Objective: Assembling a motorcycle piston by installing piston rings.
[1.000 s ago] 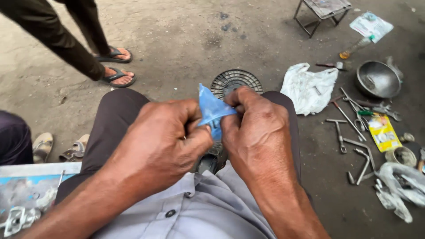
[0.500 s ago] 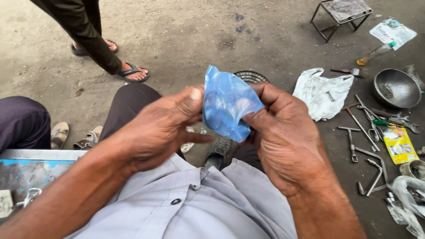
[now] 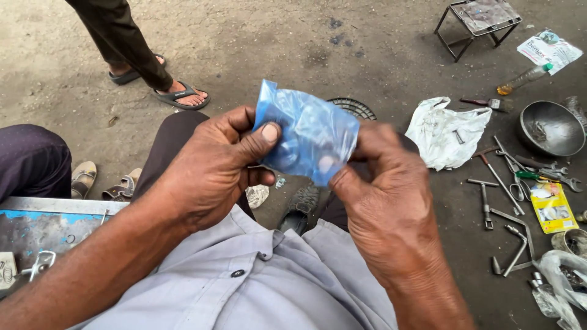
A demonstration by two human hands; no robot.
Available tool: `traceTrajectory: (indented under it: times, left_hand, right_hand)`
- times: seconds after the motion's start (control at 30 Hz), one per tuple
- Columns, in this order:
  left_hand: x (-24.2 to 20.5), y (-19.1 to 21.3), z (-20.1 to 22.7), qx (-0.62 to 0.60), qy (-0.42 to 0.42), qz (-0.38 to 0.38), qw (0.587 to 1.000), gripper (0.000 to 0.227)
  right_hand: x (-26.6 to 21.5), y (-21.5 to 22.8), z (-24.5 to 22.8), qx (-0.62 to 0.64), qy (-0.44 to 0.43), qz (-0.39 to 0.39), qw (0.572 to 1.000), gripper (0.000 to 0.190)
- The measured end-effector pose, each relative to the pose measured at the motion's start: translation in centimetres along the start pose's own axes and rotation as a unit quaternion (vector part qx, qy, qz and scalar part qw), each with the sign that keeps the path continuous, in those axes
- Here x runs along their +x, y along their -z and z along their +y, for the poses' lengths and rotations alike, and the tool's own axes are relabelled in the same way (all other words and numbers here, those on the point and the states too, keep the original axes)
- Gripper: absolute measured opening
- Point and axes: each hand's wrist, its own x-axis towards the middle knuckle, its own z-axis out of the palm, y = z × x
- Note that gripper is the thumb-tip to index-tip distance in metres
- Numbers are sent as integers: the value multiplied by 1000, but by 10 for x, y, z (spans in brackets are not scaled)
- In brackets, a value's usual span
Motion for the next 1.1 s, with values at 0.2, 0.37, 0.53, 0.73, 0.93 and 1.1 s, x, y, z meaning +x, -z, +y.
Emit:
traceTrajectory:
  times: [0.2, 0.37, 0.53, 0.73, 0.93, 1.1]
  left_hand:
    - [1, 0, -3, 81, -58, -12, 995, 30]
    - [-4, -6, -1, 96, -66, -6, 993, 36]
    - [-3, -8, 2, 119, -64, 9, 991, 37]
    - [-5, -9, 3, 153, -25, -27, 988, 45]
    - [-2, -4, -1, -9, 8, -9, 1000, 40]
    - [5, 11, -6, 9, 16, 90, 996, 29]
  right_hand:
    - [1, -3, 7, 128, -100, -96, 982, 18]
    - [5, -6, -12, 75, -180, -24, 980, 24]
    - [8, -10, -15, 29, -138, -8, 990, 26]
    - [8, -10, -13, -96, -233, -52, 966, 28]
    - [9, -11, -7, 92, -229, 40, 968, 19]
    - [8, 6, 3, 258, -257, 78, 928, 12]
